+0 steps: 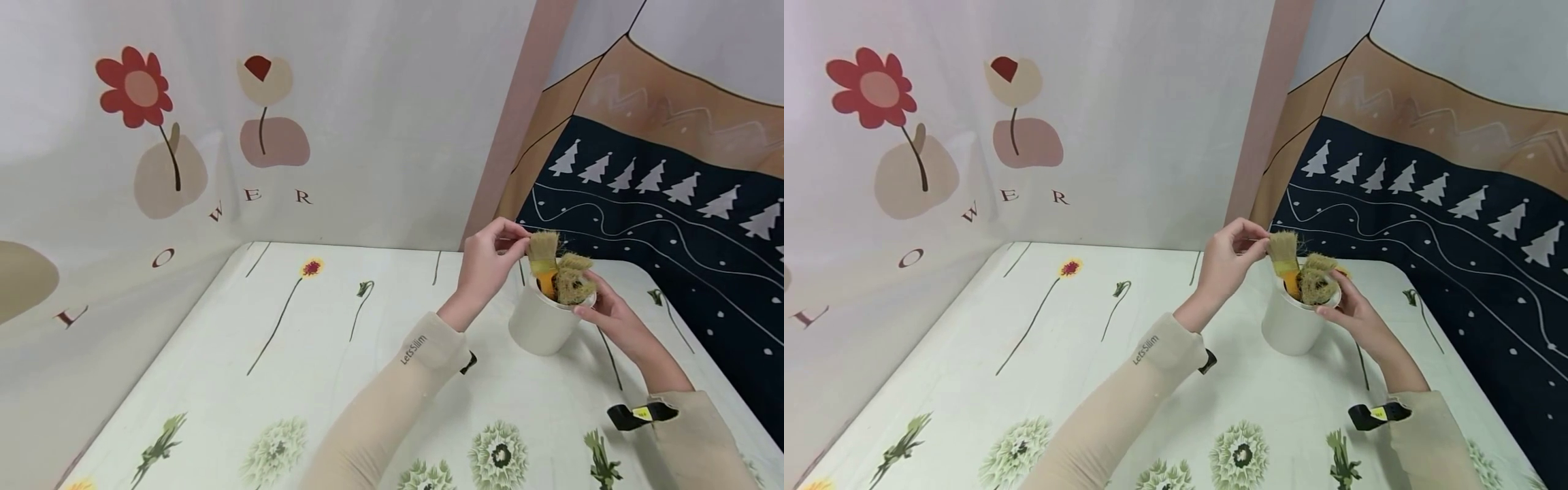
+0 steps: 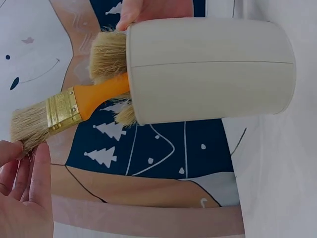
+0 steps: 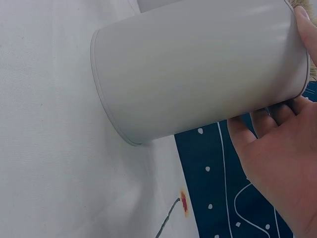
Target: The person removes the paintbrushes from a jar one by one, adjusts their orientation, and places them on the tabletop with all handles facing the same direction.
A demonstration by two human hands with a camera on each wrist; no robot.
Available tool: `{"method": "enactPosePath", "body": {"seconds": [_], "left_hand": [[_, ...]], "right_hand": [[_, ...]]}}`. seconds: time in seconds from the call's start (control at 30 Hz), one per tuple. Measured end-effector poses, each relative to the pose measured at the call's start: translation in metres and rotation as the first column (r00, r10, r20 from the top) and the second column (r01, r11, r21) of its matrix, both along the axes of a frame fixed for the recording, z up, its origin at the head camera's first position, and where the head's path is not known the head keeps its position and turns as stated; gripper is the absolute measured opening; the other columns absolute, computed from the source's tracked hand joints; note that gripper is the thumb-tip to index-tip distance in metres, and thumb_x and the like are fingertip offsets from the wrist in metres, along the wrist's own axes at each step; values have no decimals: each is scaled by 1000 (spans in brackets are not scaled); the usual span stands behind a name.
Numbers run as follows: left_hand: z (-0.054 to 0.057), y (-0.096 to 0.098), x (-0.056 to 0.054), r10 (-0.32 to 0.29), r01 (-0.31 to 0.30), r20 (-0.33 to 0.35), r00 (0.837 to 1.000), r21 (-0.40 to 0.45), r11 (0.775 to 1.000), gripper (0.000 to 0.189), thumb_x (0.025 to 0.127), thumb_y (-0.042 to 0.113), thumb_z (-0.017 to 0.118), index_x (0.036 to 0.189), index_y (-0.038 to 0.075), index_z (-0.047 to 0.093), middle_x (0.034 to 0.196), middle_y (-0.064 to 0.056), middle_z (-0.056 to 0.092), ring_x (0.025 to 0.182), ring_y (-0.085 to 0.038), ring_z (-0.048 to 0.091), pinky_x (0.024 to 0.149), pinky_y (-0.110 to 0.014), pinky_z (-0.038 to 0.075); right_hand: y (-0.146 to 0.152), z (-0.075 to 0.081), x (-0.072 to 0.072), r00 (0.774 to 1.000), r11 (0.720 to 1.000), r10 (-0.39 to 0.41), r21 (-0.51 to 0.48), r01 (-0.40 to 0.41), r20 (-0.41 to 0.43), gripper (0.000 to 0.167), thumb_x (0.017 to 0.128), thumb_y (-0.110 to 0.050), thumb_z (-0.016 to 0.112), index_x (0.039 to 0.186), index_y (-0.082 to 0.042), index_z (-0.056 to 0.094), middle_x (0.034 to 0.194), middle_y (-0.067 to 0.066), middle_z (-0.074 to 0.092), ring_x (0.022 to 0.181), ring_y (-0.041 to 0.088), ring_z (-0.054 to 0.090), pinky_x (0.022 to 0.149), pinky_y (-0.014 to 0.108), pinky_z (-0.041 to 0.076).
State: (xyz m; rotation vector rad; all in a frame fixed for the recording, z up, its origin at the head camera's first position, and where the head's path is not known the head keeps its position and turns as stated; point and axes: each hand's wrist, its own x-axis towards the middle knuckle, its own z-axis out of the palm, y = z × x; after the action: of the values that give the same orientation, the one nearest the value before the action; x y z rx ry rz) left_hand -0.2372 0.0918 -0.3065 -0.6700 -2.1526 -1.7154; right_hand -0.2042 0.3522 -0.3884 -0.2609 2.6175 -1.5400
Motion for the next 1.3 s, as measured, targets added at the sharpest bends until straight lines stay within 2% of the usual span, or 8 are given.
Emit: {"method": "enactPosePath", "body": {"seconds": [0.43,0.53,0.63,0.7,0.77,0.83,0.93,1.3], "left_hand": [[18,-17,-3,-30,32,-21,999,134,990,11,95,11,68,104,5,67,104,-11,73,91,-12,70,80,-13,57],[24,-22,-3,-35,38,-19,999,156,987,11,95,10,67,105,5,66,104,-11,73,91,-13,71,80,-15,58],[28,-28,-5,-28,31,-19,999,162,986,12,95,10,67,105,4,66,105,-13,72,92,-15,72,79,-16,59],[31,-33,-6,-22,25,-18,1000,169,985,12,95,9,67,106,4,66,106,-13,72,92,-16,72,78,-17,60],[34,-38,-7,-11,15,-26,1000,175,984,12,95,9,67,105,3,66,106,-13,72,92,-17,72,79,-18,60],[36,-42,-7,-10,15,-28,1000,189,982,13,95,9,67,106,3,66,106,-13,71,92,-19,72,80,-19,60],[39,-50,-9,-11,18,-32,999,208,978,13,95,9,67,105,2,65,106,-14,70,92,-20,73,81,-20,61],[35,-76,-19,-16,16,-3,1000,267,964,11,94,5,67,104,-1,64,104,-19,69,90,-28,72,81,-27,62]], "right_hand": [[2,-1,0,999,998,22,-56,-20,27,81,105,-21,51,161,-16,-8,165,18,-20,148,37,12,84,0,37],[2,-1,0,1000,999,19,-44,-18,25,81,105,-21,51,161,-16,-8,165,19,-19,144,21,24,84,1,38],[3,-2,0,1000,1000,15,-26,-15,6,80,105,-21,51,161,-14,-7,165,22,-16,123,-1,33,82,1,37],[3,-2,0,1000,999,17,-30,-17,-4,80,105,-20,51,161,-14,-6,165,23,-15,121,-2,33,81,1,37],[3,-2,0,1000,999,24,-47,-24,-5,80,105,-19,51,161,-14,-7,165,22,-16,135,8,31,82,0,37],[3,-2,0,999,997,34,-72,-34,-2,80,105,-18,50,161,-15,-7,165,21,-19,149,24,17,84,0,37],[3,-2,0,999,994,42,-98,-41,5,80,105,-18,50,161,-17,-8,165,19,-21,151,44,-2,86,-1,36],[2,-1,0,999,994,41,-102,-40,6,80,105,-18,50,161,-18,-8,165,15,-23,150,46,-11,88,-2,34]]}}
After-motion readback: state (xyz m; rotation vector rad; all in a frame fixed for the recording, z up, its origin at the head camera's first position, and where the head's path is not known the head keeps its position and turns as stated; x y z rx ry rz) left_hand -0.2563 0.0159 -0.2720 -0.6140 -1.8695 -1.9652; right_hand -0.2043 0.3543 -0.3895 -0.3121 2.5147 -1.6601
